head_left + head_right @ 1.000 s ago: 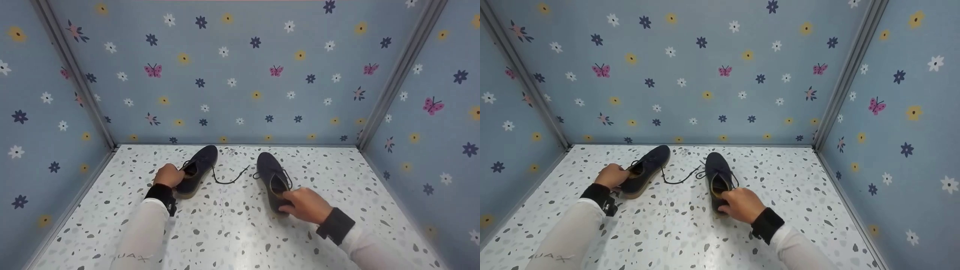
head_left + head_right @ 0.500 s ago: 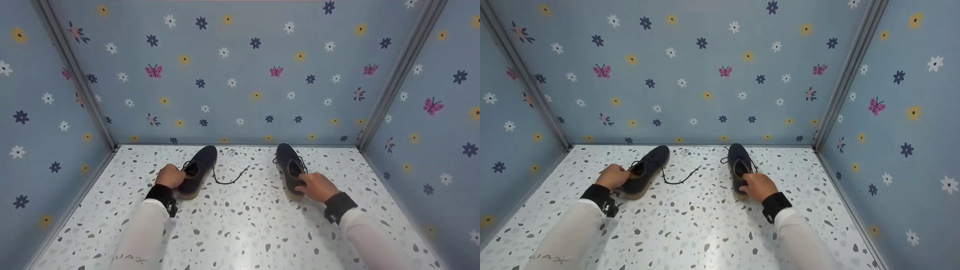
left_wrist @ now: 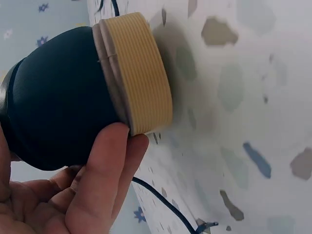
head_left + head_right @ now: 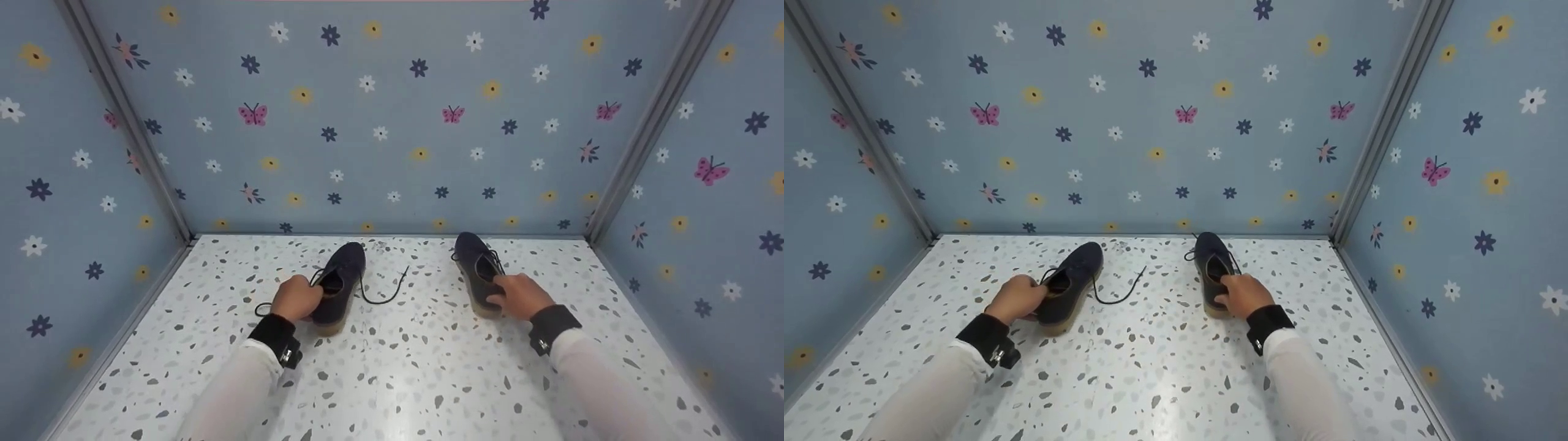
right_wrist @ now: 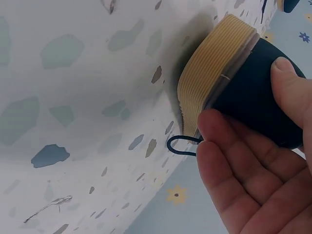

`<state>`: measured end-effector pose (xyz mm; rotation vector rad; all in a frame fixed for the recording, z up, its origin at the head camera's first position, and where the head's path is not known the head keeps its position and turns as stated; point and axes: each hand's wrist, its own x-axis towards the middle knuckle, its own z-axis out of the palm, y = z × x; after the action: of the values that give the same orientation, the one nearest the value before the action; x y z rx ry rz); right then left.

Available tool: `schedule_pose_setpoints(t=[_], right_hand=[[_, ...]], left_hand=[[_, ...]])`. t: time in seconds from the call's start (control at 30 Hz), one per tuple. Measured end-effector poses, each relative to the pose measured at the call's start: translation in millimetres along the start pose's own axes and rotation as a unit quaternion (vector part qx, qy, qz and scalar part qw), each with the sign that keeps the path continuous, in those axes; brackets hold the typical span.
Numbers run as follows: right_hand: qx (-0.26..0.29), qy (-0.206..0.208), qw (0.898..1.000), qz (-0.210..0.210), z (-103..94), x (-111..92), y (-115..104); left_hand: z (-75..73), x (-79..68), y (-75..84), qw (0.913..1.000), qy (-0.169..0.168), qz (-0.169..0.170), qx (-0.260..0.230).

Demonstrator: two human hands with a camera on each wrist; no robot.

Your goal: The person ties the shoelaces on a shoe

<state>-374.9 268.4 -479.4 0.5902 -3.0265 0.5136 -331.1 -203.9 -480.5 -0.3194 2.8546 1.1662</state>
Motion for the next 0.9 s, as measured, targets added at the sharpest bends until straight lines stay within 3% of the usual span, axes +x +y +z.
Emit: schedule_pose_setpoints(t=[0.2, 0.3, 0.37, 0.47, 0.57, 0.63, 0.73, 0.9], right_hand=[[-0.031, -0.018, 0.999, 0.023, -3.9, -3.3, -5.8], [-0.066, 0.009, 0.998, 0.012, -7.7, -8.3, -14.6], [-0.095, 0.061, 0.993, -0.016, -8.8, -13.2, -23.9], [-0.117, 0.147, 0.979, -0.083, -5.7, -20.4, -42.3], [-0.119, 0.177, 0.965, -0.151, 3.8, -24.9, -65.7], [-0.113, 0.16, 0.963, -0.185, 13.9, -25.2, -79.8], [-0.105, 0.097, 0.968, -0.206, 31.5, -21.4, -96.3], [-0.08, -0.019, 0.983, -0.162, 55.7, -6.9, -108.8]], left_hand=[[7.1, -14.4, 10.0, 0.9997, -0.022, 0.003, 0.008], [11.1, -21.6, 14.5, 0.9994, -0.034, -0.001, 0.01], [14.1, -27.6, 17.8, 0.999, -0.044, -0.004, 0.007], [18.0, -36.8, 22.1, 0.9983, -0.058, -0.006, 0.004], [20.9, -46.0, 26.9, 0.9977, -0.067, -0.001, 0.011], [23.0, -52.0, 30.5, 0.9972, -0.073, 0.007, 0.014], [28.4, -60.5, 36.1, 0.9963, -0.082, 0.017, 0.019], [39.0, -73.3, 42.0, 0.9942, -0.103, 0.027, 0.014]])
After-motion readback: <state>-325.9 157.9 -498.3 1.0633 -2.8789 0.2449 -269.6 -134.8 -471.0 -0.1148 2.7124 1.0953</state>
